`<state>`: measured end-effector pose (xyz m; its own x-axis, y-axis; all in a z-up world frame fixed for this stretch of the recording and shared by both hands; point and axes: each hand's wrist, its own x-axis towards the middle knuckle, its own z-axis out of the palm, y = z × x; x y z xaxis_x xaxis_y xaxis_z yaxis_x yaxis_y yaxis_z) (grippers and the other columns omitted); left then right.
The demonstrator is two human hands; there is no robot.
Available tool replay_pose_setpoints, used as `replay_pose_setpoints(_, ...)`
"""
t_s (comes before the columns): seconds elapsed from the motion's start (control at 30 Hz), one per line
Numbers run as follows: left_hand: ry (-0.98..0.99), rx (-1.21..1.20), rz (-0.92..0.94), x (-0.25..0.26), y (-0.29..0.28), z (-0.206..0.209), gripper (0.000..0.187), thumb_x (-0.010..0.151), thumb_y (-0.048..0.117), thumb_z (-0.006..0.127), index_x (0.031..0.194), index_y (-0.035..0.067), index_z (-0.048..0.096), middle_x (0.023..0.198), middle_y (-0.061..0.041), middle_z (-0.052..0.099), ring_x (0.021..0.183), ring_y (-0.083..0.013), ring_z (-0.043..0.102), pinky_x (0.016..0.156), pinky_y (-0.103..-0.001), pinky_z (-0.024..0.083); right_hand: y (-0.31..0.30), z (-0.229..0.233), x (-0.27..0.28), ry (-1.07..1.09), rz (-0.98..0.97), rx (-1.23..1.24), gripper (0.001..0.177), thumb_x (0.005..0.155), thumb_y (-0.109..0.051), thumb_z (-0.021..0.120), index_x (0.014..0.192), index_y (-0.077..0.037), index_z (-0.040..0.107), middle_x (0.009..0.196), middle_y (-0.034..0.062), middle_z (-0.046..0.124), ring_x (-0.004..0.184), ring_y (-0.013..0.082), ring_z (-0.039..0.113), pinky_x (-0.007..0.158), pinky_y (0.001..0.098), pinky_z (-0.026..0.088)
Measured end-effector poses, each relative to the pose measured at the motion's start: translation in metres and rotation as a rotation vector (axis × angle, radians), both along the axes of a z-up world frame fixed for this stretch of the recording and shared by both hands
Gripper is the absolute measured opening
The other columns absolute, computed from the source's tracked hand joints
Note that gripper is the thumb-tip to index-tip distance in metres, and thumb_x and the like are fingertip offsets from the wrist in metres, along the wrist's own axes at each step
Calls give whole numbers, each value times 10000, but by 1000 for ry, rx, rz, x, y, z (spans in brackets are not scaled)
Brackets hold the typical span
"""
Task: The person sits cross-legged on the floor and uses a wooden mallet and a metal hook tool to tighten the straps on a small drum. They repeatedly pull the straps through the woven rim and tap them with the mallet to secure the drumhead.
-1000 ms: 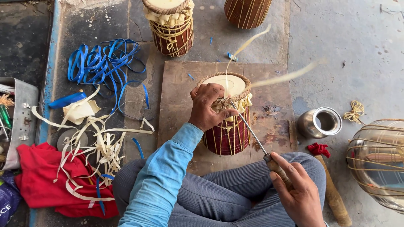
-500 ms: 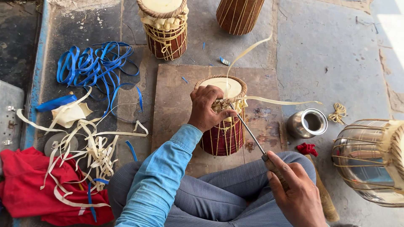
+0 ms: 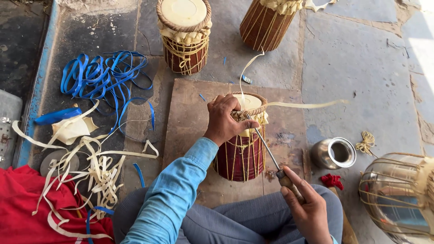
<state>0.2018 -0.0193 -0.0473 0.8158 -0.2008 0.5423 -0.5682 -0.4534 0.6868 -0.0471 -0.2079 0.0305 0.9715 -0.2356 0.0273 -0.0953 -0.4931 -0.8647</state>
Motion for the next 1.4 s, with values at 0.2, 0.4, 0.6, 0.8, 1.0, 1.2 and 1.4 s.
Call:
replay_pose_setpoints(0.2,-12,-36,-14,3,5,-2,724,635,826,740,780,154,515,821,8,564,880,-210,563,914,-443,366,-22,-45,-1,245,-146,619,579,993,-43,740,1558,-68,612,1033,146,637,718,183,487,563,298,405)
replay_pose_setpoints(0.4,-38,-42,-17,3,5,-4,681,696,776,759,789,148,513,837,-2,566,899,-220,568,948,-444,367,-6,-52,8,176,-179,645,546,872,-53,652,1411,-115,589,1123,76,733,758,42,647,588,205,532)
replay_pose_setpoints(0.6,-41,-64,-17,-2,1,-5,625,759,717,764,796,141,526,833,-17,565,877,-230,560,936,-444,359,33,-83,8,283,160,1675,607,1016,-255,651,1555,-183,382,923,73,618,513,78,536,425,225,449)
replay_pose_setpoints(0.8,-70,-59,-58,-16,6,1,523,829,625,762,805,147,552,826,-13,564,878,-228,556,950,-448,343,19,-67,17,345,175,1064,729,983,-143,664,1639,-101,348,810,98,582,478,83,513,396,226,425)
replay_pose_setpoints(1.0,-45,-48,-136,-60,1,22,306,894,404,737,807,142,603,814,-17,583,837,-230,534,851,-434,320,47,-62,-16,182,38,-347,785,874,-137,701,1544,-172,294,1094,157,630,888,345,676,733,441,566)
replay_pose_setpoints(1.2,-107,-57,-214,-127,-2,44,126,925,272,707,932,156,658,863,21,608,862,-208,541,860,-416,329,39,-90,-62,-42,277,-445,783,817,-127,734,1499,-14,365,1113,171,600,945,391,624,849,452,534)
replay_pose_setpoints(1.4,-250,-43,-253,-191,-9,39,89,864,194,756,893,249,692,853,84,615,863,-171,561,877,-397,315,1,-95,-71,205,-96,692,324,971,-160,625,1240,1,706,1013,137,742,767,196,620,711,328,509)
